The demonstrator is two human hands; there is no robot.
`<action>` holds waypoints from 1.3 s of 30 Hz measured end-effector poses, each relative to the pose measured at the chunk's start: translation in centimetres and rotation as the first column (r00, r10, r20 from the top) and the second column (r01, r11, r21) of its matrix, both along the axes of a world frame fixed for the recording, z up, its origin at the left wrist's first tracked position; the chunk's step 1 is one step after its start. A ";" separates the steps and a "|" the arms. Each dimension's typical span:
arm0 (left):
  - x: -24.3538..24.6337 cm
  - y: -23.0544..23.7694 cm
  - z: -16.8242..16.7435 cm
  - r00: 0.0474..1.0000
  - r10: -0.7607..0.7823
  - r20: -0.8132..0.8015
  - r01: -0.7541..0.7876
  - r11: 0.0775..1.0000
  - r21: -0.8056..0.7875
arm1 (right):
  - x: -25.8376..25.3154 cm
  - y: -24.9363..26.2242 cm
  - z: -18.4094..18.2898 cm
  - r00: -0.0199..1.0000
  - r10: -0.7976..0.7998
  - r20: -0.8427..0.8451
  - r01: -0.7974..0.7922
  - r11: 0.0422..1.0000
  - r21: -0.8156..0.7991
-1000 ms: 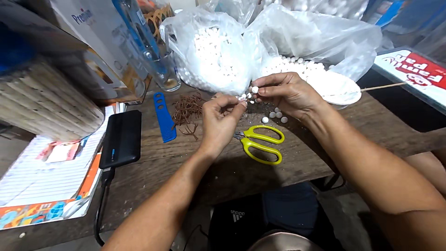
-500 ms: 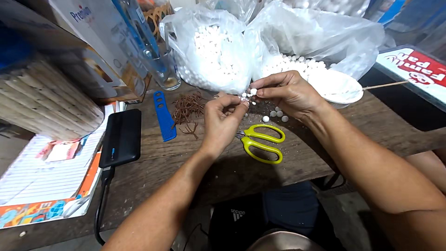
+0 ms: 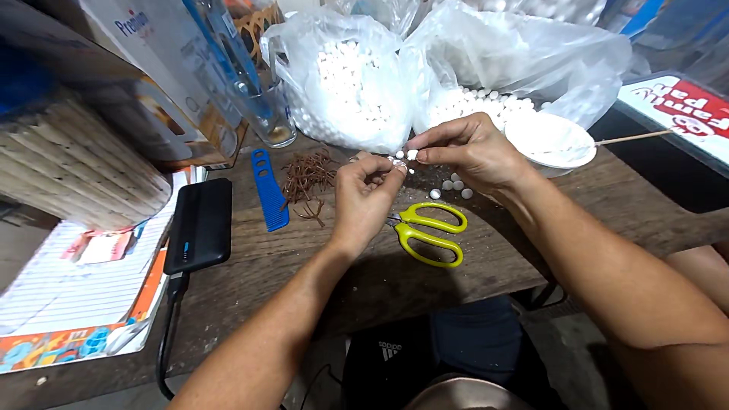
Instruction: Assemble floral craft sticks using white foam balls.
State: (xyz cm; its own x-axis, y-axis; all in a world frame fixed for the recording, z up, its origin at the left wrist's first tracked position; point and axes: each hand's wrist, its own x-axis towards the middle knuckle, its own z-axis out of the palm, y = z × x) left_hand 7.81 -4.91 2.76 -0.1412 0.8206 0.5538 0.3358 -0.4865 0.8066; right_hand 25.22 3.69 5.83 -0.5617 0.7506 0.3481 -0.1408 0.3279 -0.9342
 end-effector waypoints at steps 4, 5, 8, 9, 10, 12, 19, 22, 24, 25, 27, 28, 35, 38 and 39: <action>0.1 0.0 -0.1 1.000 0.008 -0.027 -0.008 1.000 0.000 | 0.0 -0.1 0.0 0.999 0.004 0.041 -0.010 0.990 0.141; 0.1 0.0 0.0 0.999 0.010 -0.034 -0.010 1.000 -0.006 | 0.0 -0.2 0.0 0.999 0.002 0.048 -0.010 0.987 0.158; 0.3 0.0 -0.1 0.998 0.024 -0.052 -0.024 1.000 -0.005 | -0.1 -0.4 0.0 0.998 -0.013 0.059 0.002 0.983 0.183; 0.3 0.0 -0.1 0.998 0.028 -0.058 -0.028 1.000 -0.002 | -0.1 -0.4 0.0 0.998 -0.017 0.060 0.005 0.981 0.192; 0.4 0.0 0.0 0.997 0.031 -0.064 -0.031 1.000 -0.002 | -0.1 -0.4 -0.1 0.998 -0.021 0.065 0.007 0.978 0.209; 0.4 -0.1 0.1 0.997 0.044 -0.068 -0.045 0.999 -0.017 | 0.0 -0.4 -0.1 0.995 -0.034 0.095 0.007 0.960 0.279; 0.6 -0.3 0.1 0.987 0.107 -0.124 -0.112 0.993 -0.036 | -0.2 -0.7 -0.2 0.986 -0.087 0.139 0.008 0.870 0.493; 0.6 -0.2 0.0 0.981 0.120 -0.152 -0.125 0.992 -0.024 | -0.2 -0.6 -0.4 0.982 -0.097 0.160 -0.007 0.833 0.553; 0.7 -0.2 -0.1 0.980 0.126 -0.153 -0.130 0.991 -0.014 | -0.2 -0.6 -0.5 0.979 -0.106 0.174 -0.012 0.824 0.566; 0.7 -0.2 -0.1 0.979 0.130 -0.155 -0.133 0.991 -0.010 | -0.2 -0.6 -0.5 0.978 -0.109 0.177 -0.011 0.823 0.567; 0.7 -0.2 -0.1 0.978 0.134 -0.158 -0.136 0.991 -0.005 | -0.3 -0.7 -0.5 0.977 -0.112 0.181 -0.010 0.824 0.567; 0.7 -0.3 -0.1 0.978 0.134 -0.161 -0.137 0.991 -0.006 | -0.3 -0.7 -0.6 0.976 -0.115 0.183 -0.010 0.823 0.568; 0.5 -0.2 0.0 0.995 0.103 -0.015 -0.104 0.994 -0.028 | 0.2 0.0 0.5 0.963 -0.178 0.201 0.061 0.874 0.481; -0.1 -0.2 0.3 0.983 0.047 0.177 -0.023 0.990 -0.137 | 1.1 1.8 0.8 0.885 -0.366 0.288 0.191 0.849 0.493; -0.2 -0.2 0.4 0.972 0.036 0.233 0.004 0.985 -0.170 | 1.1 2.0 0.6 0.836 -0.413 0.360 0.199 0.840 0.504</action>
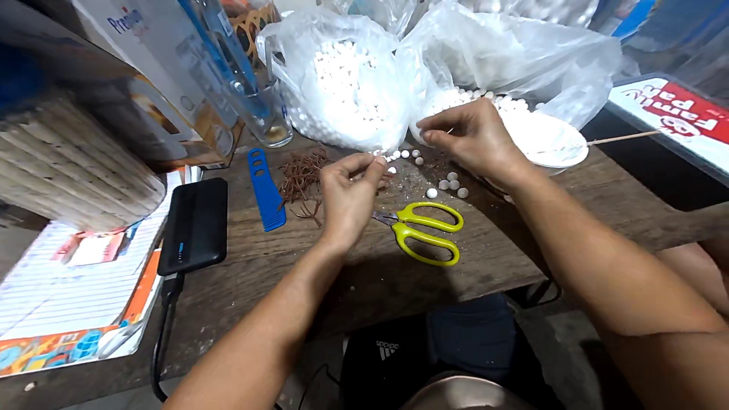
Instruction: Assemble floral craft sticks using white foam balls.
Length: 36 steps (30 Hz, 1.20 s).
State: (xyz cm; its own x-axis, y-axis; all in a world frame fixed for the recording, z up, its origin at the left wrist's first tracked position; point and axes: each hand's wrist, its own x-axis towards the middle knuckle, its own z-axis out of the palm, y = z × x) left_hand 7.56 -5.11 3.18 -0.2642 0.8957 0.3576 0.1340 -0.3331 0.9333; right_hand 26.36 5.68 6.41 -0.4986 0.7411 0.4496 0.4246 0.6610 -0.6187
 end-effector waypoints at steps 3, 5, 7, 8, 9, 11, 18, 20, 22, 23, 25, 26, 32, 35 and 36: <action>-0.1 0.0 0.2 0.992 -0.022 0.126 0.033 0.996 -0.083 | -0.4 0.2 -0.3 0.974 -0.073 0.213 0.081 0.996 -0.031; -0.1 0.0 0.3 0.986 -0.028 0.166 0.048 0.992 -0.115 | -0.8 0.6 -0.4 0.965 -0.104 0.242 0.110 0.994 -0.011; 0.0 -0.1 0.4 0.983 -0.030 0.179 0.053 0.991 -0.124 | -1.4 1.1 -0.5 0.952 -0.131 0.275 0.135 0.991 0.004; 0.0 -0.1 0.4 0.984 -0.034 0.172 0.056 0.991 -0.124 | -1.7 1.3 -0.7 0.940 -0.138 0.313 0.144 0.990 0.003; -0.1 -0.1 0.3 0.988 -0.033 0.149 0.051 0.991 -0.122 | -2.0 1.5 -0.9 0.924 -0.143 0.356 0.155 0.988 -0.004; 0.0 0.0 0.1 0.997 -0.004 0.083 0.014 0.994 -0.110 | -2.4 1.7 -1.2 0.897 -0.144 0.419 0.171 0.985 -0.027; -0.1 0.0 0.0 0.999 0.018 0.036 -0.015 0.997 -0.070 | -1.0 0.5 -0.2 0.937 -0.040 -0.347 -0.153 0.847 -0.509; -0.1 0.1 -0.1 0.999 0.001 0.054 0.002 0.998 -0.064 | -0.8 -0.2 0.0 0.857 -0.056 -0.513 -0.317 0.728 -0.608; -0.1 0.1 -0.2 0.998 -0.009 0.061 0.012 0.999 -0.041 | -0.8 -0.6 -0.2 0.811 -0.048 -0.582 -0.406 0.671 -0.620; -0.2 0.1 -0.2 0.998 -0.013 0.059 0.015 0.999 -0.031 | -0.8 -0.7 -0.2 0.802 -0.039 -0.595 -0.426 0.661 -0.617; -0.2 0.0 -0.1 0.998 -0.019 0.054 0.020 0.999 -0.024 | -0.8 -0.9 -0.1 0.798 -0.018 -0.602 -0.444 0.658 -0.608; -0.1 0.0 -0.1 0.998 -0.019 0.054 0.021 1.000 -0.024 | -0.8 -1.1 -0.1 0.797 -0.010 -0.604 -0.448 0.661 -0.602; 0.0 0.0 -0.2 1.000 0.000 0.008 0.000 0.999 0.041 | -1.2 -2.0 0.0 0.797 0.018 -0.603 -0.429 0.719 -0.546; 0.0 0.2 -0.5 0.997 0.027 -0.067 -0.019 0.992 0.122 | -1.4 -2.4 0.0 0.804 0.042 -0.593 -0.417 0.752 -0.511; 0.0 0.2 -0.5 0.996 0.035 -0.084 -0.023 0.990 0.141 | -1.5 -2.5 0.0 0.803 0.053 -0.594 -0.420 0.757 -0.501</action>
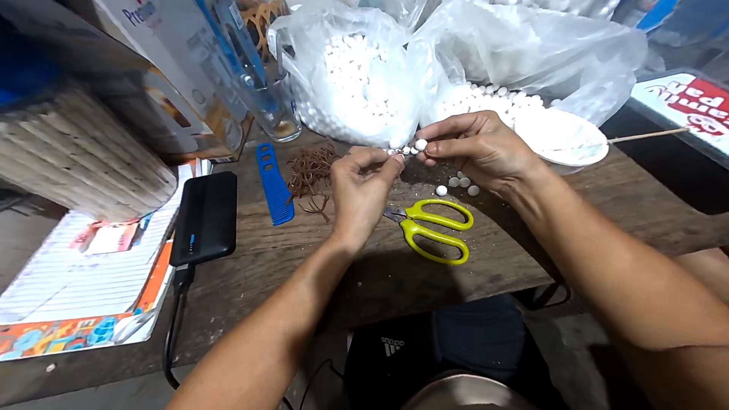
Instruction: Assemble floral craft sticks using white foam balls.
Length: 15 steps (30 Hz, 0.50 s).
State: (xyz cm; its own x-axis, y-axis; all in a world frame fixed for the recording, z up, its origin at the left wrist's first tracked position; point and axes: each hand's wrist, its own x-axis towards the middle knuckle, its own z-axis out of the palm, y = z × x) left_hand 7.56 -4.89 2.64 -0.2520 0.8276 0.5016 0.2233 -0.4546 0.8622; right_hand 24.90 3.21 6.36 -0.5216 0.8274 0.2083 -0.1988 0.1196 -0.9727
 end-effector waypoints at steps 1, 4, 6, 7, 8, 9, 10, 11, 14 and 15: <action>0.0 0.0 0.0 1.000 0.009 -0.012 -0.009 1.000 0.014 | 0.0 -0.1 0.0 1.000 0.003 -0.001 -0.003 1.000 0.010; 0.1 -0.1 0.1 0.999 0.020 -0.028 -0.019 0.999 0.028 | -0.2 -0.2 -0.1 1.000 -0.001 0.010 0.001 1.000 0.026; 0.1 -0.1 0.1 0.999 0.019 -0.037 -0.018 0.999 0.036 | -0.2 -0.1 -0.2 1.000 -0.003 0.010 0.003 1.000 0.030; 0.1 -0.1 0.1 0.999 0.021 -0.044 -0.019 0.999 0.040 | -0.2 -0.2 -0.2 1.000 -0.007 0.012 0.007 0.999 0.032; 0.1 -0.1 0.1 0.998 0.023 -0.052 -0.021 0.999 0.042 | -0.2 -0.2 -0.2 1.000 -0.012 0.014 0.011 0.999 0.034; 0.1 -0.1 0.1 0.998 0.024 -0.061 -0.021 0.999 0.046 | -0.2 -0.2 -0.2 1.000 -0.014 0.015 0.014 0.999 0.034; 0.1 -0.1 0.1 0.997 0.027 -0.071 -0.023 0.998 0.053 | -0.3 -0.2 -0.2 1.000 -0.017 0.015 0.016 0.999 0.037; 0.1 -0.1 0.1 0.996 0.030 -0.079 -0.025 0.998 0.060 | -0.3 -0.2 -0.3 1.000 -0.018 0.013 0.018 0.999 0.043; 0.2 0.2 0.1 0.997 0.035 -0.073 -0.030 0.996 0.079 | -0.2 -0.2 -0.4 1.000 -0.018 0.023 0.016 0.997 0.072; 0.3 0.4 0.1 0.998 0.043 -0.051 -0.038 0.995 0.091 | -0.2 -0.1 -0.4 0.999 -0.019 0.032 0.017 0.996 0.084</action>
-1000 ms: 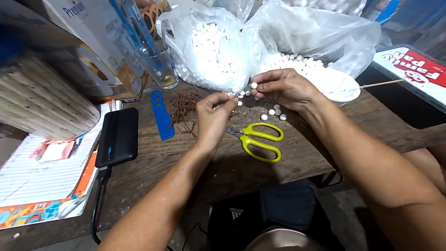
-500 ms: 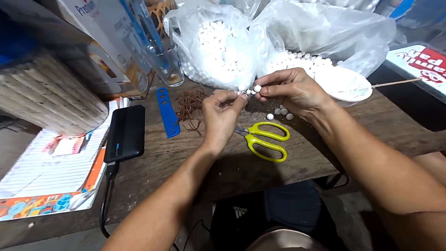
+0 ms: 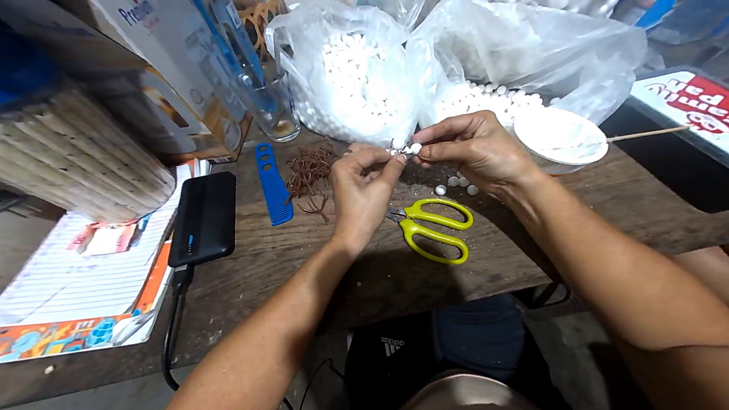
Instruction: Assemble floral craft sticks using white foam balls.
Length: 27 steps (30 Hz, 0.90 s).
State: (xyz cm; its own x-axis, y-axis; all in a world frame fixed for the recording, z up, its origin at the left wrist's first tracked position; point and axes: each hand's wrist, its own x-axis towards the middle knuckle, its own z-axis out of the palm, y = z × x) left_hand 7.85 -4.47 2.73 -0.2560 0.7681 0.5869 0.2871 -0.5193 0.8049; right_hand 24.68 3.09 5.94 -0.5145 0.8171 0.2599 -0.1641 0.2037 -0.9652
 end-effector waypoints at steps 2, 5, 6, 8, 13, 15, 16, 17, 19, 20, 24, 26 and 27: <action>0.0 0.0 0.0 1.000 -0.001 -0.010 0.001 1.000 0.008 | 0.0 0.0 0.0 1.000 -0.004 0.013 0.004 1.000 0.009; -0.2 -0.4 0.0 0.998 -0.015 -0.064 0.015 1.000 -0.001 | 0.0 0.0 0.0 1.000 -0.009 0.019 0.008 1.000 0.015; -0.2 -0.4 -0.1 0.998 -0.014 -0.065 0.014 1.000 0.000 | 0.0 0.0 0.0 1.000 -0.008 0.019 0.007 1.000 0.018; -0.2 -0.4 -0.1 0.998 -0.010 -0.068 0.010 1.000 -0.001 | 0.0 0.0 -0.1 1.000 -0.003 0.017 0.002 1.000 0.027; -0.4 -0.6 -0.1 0.997 -0.008 -0.081 0.007 1.000 -0.011 | -0.3 -0.3 -0.1 0.998 -0.006 0.062 -0.001 0.994 0.107; -0.3 -0.6 0.0 0.997 -0.007 -0.075 0.004 1.000 -0.027 | -0.3 -0.4 -0.1 0.997 -0.006 0.073 -0.002 0.993 0.117; 0.0 -0.5 0.1 0.999 0.000 -0.054 -0.002 1.000 -0.027 | -0.2 -0.5 0.0 0.996 -0.013 0.085 0.003 0.992 0.123; 0.3 -0.3 0.2 1.000 0.012 -0.016 -0.013 1.000 -0.020 | 0.0 -0.5 0.1 0.994 -0.024 0.110 0.009 0.990 0.140; 0.5 0.0 0.2 0.999 0.044 0.026 -0.044 0.999 0.002 | 0.0 -0.5 0.1 0.988 -0.044 0.151 0.015 0.981 0.193; 0.5 0.0 0.1 0.998 0.051 0.035 -0.051 0.999 0.012 | 0.0 -0.5 0.0 0.986 -0.050 0.159 0.013 0.974 0.227; 0.5 -0.1 0.5 0.998 0.036 0.045 -0.036 0.999 -0.015 | 0.1 -0.5 -0.6 0.987 -0.069 0.144 0.015 0.938 0.346; 0.5 -0.1 0.5 0.998 0.039 0.041 -0.038 0.999 -0.014 | 0.1 -0.4 -0.7 0.989 -0.065 0.134 0.008 0.923 0.385; 0.5 -0.1 0.5 0.998 0.039 0.038 -0.039 0.999 -0.012 | 0.1 -0.4 -0.8 0.989 -0.059 0.136 -0.001 0.914 0.405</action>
State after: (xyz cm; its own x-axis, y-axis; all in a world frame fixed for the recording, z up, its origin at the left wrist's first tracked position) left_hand 8.38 -4.53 3.23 -0.3081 0.7636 0.5675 0.2758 -0.4992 0.8214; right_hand 24.82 2.65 5.14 -0.5485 0.6731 0.4960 -0.0199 0.5825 -0.8126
